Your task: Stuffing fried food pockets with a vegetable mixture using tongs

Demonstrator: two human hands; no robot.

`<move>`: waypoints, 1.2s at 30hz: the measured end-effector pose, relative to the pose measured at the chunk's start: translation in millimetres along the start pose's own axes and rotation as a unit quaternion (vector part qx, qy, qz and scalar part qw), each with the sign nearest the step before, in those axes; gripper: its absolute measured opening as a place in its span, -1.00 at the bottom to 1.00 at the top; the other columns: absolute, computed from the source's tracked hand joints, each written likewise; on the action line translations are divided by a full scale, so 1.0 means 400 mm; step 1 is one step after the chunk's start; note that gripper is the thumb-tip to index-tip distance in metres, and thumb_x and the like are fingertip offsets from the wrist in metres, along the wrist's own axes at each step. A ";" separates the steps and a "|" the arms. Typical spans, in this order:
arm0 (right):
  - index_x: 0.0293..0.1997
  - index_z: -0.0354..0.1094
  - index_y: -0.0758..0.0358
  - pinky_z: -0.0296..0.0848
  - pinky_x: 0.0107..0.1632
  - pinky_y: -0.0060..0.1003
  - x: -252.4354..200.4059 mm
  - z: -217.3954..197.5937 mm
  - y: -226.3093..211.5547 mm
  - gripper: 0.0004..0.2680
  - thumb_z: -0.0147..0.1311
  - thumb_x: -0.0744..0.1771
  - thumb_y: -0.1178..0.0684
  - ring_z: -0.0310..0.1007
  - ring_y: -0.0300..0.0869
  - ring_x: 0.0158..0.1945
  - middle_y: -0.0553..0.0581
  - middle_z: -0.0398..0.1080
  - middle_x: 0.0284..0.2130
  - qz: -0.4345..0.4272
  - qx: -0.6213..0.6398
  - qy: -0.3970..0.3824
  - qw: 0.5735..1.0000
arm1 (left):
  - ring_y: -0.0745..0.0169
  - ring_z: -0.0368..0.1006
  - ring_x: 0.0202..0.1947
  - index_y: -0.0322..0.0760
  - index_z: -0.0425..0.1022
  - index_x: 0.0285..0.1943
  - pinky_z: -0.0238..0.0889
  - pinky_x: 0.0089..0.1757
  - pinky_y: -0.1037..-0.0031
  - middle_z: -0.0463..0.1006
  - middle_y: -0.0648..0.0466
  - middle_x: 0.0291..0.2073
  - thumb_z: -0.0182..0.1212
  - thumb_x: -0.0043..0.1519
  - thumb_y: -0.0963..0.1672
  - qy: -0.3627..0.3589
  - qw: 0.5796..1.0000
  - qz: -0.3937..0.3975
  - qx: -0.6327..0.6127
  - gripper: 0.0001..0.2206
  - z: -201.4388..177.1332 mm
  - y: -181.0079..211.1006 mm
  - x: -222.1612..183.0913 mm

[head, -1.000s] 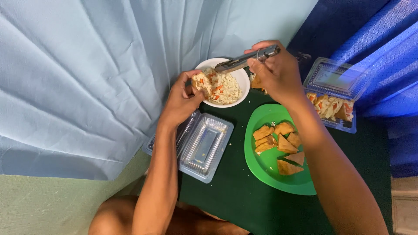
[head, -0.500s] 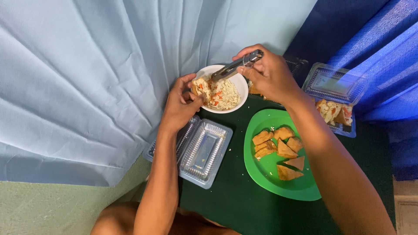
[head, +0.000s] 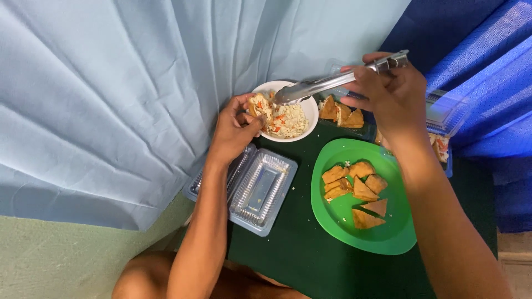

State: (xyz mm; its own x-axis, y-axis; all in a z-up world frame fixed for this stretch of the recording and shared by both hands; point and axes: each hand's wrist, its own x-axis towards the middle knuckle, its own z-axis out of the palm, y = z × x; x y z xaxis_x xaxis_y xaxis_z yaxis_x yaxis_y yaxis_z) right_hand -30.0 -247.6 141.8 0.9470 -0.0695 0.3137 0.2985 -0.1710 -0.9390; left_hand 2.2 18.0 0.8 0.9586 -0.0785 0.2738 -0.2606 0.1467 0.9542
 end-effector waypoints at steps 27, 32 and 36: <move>0.15 0.19 0.44 0.72 -0.10 0.03 -0.053 0.055 -0.039 -0.73 0.16 0.43 0.07 0.58 0.23 0.01 0.56 0.47 -0.06 -0.136 -0.027 -0.010 0.990 | 0.33 0.48 -0.46 -0.26 0.30 0.46 0.42 -0.36 0.56 0.53 -0.04 -0.40 0.45 0.13 -0.26 0.006 0.997 0.055 0.047 -0.34 0.032 -0.033 0.002; 0.16 0.18 0.42 0.73 -0.07 0.01 -0.052 0.026 -0.038 -0.75 0.12 0.45 0.08 0.58 0.11 0.00 0.53 0.48 -0.05 -0.145 -0.033 0.012 0.989 | 0.20 0.54 -0.29 -0.33 0.34 0.41 0.49 -0.24 0.45 0.44 -0.17 0.01 0.48 0.10 -0.27 0.017 0.996 0.082 0.035 -0.36 0.040 -0.028 0.006; 0.17 0.18 0.44 0.74 -0.04 -0.05 -0.048 -0.003 -0.006 -0.79 0.07 0.48 0.12 0.57 0.03 -0.02 0.53 0.47 -0.05 -0.160 -0.048 0.036 0.985 | 0.24 0.47 -0.37 -0.27 0.33 0.43 0.47 -0.26 0.44 0.49 -0.05 -0.33 0.47 0.16 -0.21 0.051 0.991 0.078 0.101 -0.38 0.032 -0.030 0.007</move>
State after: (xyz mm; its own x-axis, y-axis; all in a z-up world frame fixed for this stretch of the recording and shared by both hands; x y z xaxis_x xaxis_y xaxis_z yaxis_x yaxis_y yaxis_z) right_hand -48.9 -247.2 138.2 0.7943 -0.0648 0.6041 0.5647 -0.2881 -0.7734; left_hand 6.5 3.3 -8.5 0.9085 0.0309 0.4167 -0.4149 -0.0516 0.9084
